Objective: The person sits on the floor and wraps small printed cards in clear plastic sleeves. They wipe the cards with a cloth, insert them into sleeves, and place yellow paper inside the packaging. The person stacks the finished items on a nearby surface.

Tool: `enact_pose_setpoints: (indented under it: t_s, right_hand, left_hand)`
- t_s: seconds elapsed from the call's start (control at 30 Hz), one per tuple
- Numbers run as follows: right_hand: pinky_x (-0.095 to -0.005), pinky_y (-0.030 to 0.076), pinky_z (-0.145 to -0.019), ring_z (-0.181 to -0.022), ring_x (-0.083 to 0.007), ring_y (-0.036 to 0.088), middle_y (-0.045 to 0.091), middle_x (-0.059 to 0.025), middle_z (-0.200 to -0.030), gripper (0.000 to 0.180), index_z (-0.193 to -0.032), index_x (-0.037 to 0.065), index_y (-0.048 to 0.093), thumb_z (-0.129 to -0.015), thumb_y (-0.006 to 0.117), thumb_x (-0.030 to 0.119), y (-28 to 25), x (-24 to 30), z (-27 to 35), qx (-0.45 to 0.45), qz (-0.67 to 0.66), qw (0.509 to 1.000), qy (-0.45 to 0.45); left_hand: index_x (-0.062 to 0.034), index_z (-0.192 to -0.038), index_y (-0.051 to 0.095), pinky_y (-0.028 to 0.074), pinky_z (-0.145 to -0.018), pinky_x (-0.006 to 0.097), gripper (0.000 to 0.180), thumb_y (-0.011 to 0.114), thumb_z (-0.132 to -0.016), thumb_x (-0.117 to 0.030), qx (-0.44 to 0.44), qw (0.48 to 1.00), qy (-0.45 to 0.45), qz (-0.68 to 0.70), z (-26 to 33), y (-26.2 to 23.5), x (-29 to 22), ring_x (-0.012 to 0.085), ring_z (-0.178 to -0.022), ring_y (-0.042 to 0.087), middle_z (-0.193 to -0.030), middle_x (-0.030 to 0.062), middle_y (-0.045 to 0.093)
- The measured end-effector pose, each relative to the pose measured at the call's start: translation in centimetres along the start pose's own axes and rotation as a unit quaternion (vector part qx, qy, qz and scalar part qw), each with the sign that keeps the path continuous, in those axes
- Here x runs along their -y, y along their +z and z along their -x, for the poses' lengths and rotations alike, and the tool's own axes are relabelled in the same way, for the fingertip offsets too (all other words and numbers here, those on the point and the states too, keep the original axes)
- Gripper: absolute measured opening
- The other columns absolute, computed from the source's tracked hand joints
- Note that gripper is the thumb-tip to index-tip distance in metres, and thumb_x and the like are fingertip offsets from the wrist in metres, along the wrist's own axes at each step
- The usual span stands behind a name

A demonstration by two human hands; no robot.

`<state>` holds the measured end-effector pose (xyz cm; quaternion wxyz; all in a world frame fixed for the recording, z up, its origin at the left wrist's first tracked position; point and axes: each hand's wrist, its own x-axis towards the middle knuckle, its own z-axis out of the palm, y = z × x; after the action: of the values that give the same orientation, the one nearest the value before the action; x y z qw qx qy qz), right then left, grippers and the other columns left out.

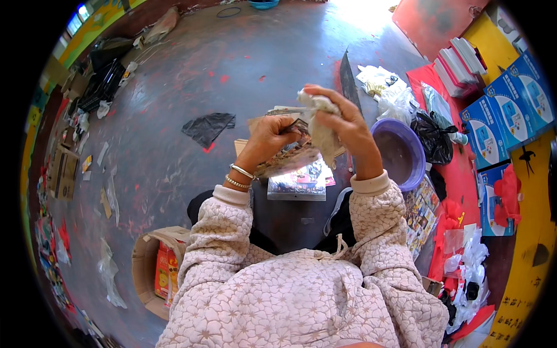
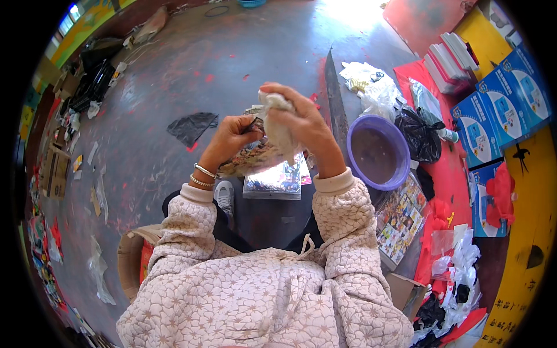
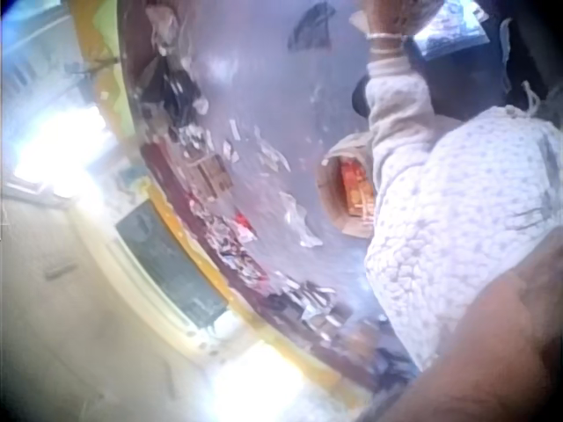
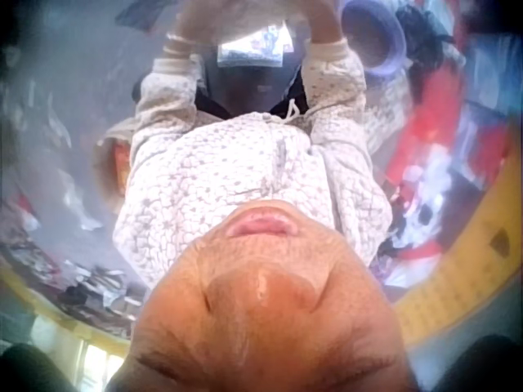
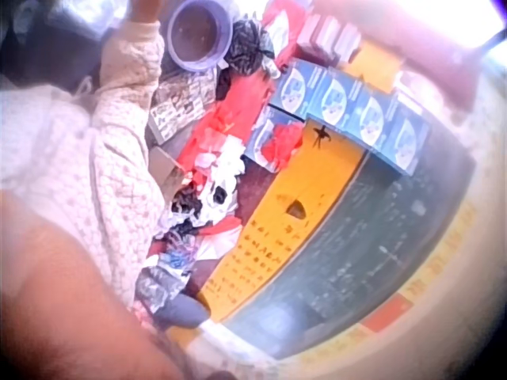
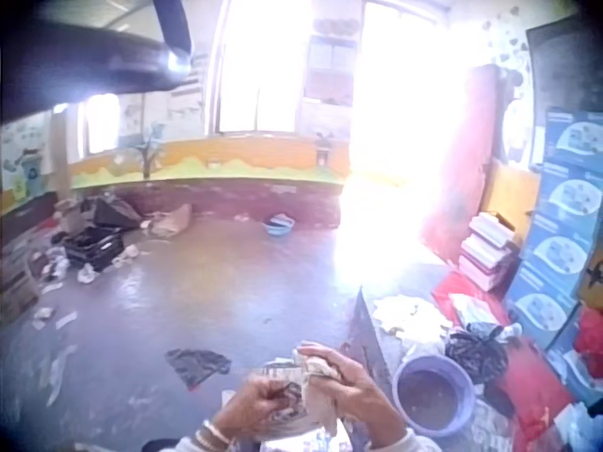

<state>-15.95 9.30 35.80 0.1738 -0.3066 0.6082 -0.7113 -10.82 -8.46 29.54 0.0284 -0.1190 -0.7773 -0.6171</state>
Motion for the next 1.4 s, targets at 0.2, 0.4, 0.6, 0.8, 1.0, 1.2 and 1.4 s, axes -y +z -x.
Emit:
enact_pose_setpoints:
  t_s: [0.2,0.4,0.6,0.8,1.0,1.2,1.4]
  right_hand:
    - [-0.0246,0.044,-0.077,-0.085,-0.0117,0.055,0.059,-0.0050,-0.090,0.044,-0.106,0.004,0.055,-0.064,0.067,0.001,0.3,-0.6,0.2,-0.007,0.247,0.968,-0.049]
    - [-0.0326,0.045,-0.062,-0.070,-0.0223,0.059,0.059,-0.0145,-0.074,0.018,-0.083,0.002,0.056,-0.065,0.061,0.005,1.1,-1.3,0.4,-0.166,0.309,0.933,-0.083]
    - [-0.0241,0.047,-0.059,-0.068,-0.0103,0.055,0.059,-0.0036,-0.080,0.015,-0.090,0.003,0.058,-0.076,0.061,0.004,-6.7,0.3,0.5,-0.388,0.023,0.918,-0.079]
    - [-0.0239,0.046,-0.058,-0.065,-0.0114,0.055,0.058,-0.0033,-0.078,0.015,-0.090,0.001,0.058,-0.077,0.062,0.009,-6.7,-4.5,1.9,-0.383,-0.043,0.923,-0.007]
    - [-0.0266,0.043,-0.056,-0.060,-0.0124,0.054,0.059,-0.0029,-0.071,0.022,-0.080,0.000,0.060,-0.077,0.063,0.022,-5.4,-12.9,1.7,-0.318,-0.024,0.922,0.218]
    - [-0.0367,0.045,-0.068,-0.075,-0.0272,0.059,0.061,-0.0191,-0.080,0.053,-0.085,-0.002,0.062,-0.069,0.063,0.049,-2.6,-19.6,2.9,-0.174,0.375,0.858,0.305]
    - [-0.0409,0.040,-0.085,-0.101,-0.0379,0.051,0.052,-0.0272,-0.107,0.069,-0.114,-0.002,0.046,-0.067,0.065,0.045,-1.3,-23.6,6.3,0.006,0.413,0.845,0.340]
  left_hand:
    - [0.0030,-0.073,0.054,0.038,-0.051,0.030,0.012,0.060,-0.069,-0.007,-0.034,0.994,0.070,-0.072,-0.5,0.6,0.7,0.0123,-0.052,0.044,-0.057,0.0149,0.049]
    - [0.0020,-0.068,0.053,0.035,-0.047,0.029,0.012,0.060,-0.071,-0.007,-0.011,0.993,0.043,-0.114,-0.4,0.9,-1.2,0.0084,-0.050,0.036,-0.051,0.0082,0.041]
    - [-0.0009,-0.066,0.056,0.031,-0.047,0.023,0.010,0.057,-0.075,-0.005,-0.095,0.995,-0.002,-0.019,1.2,-2.8,-1.0,0.0028,-0.052,0.035,-0.053,-0.0039,0.044]
    - [0.0007,-0.080,0.062,0.040,-0.058,0.018,0.008,0.059,-0.079,-0.007,-0.233,0.954,0.003,0.188,2.3,-5.0,-0.6,0.0025,-0.063,0.048,-0.072,-0.0019,0.058]
    - [-0.0005,-0.085,0.061,0.043,-0.062,0.019,0.009,0.060,-0.079,-0.007,-0.254,0.948,0.014,0.193,2.3,-5.9,-0.3,0.0042,-0.066,0.052,-0.077,0.0005,0.061]
    - [-0.0011,-0.084,0.061,0.044,-0.060,0.019,0.009,0.061,-0.079,-0.008,-0.245,0.940,0.004,0.238,2.5,-5.9,-0.4,0.0041,-0.064,0.053,-0.077,0.0007,0.061]
    - [-0.0026,-0.085,0.060,0.048,-0.061,0.022,0.007,0.060,-0.079,-0.007,-0.184,0.910,0.025,0.370,2.5,-5.9,-0.1,0.0076,-0.065,0.057,-0.079,0.0036,0.062]
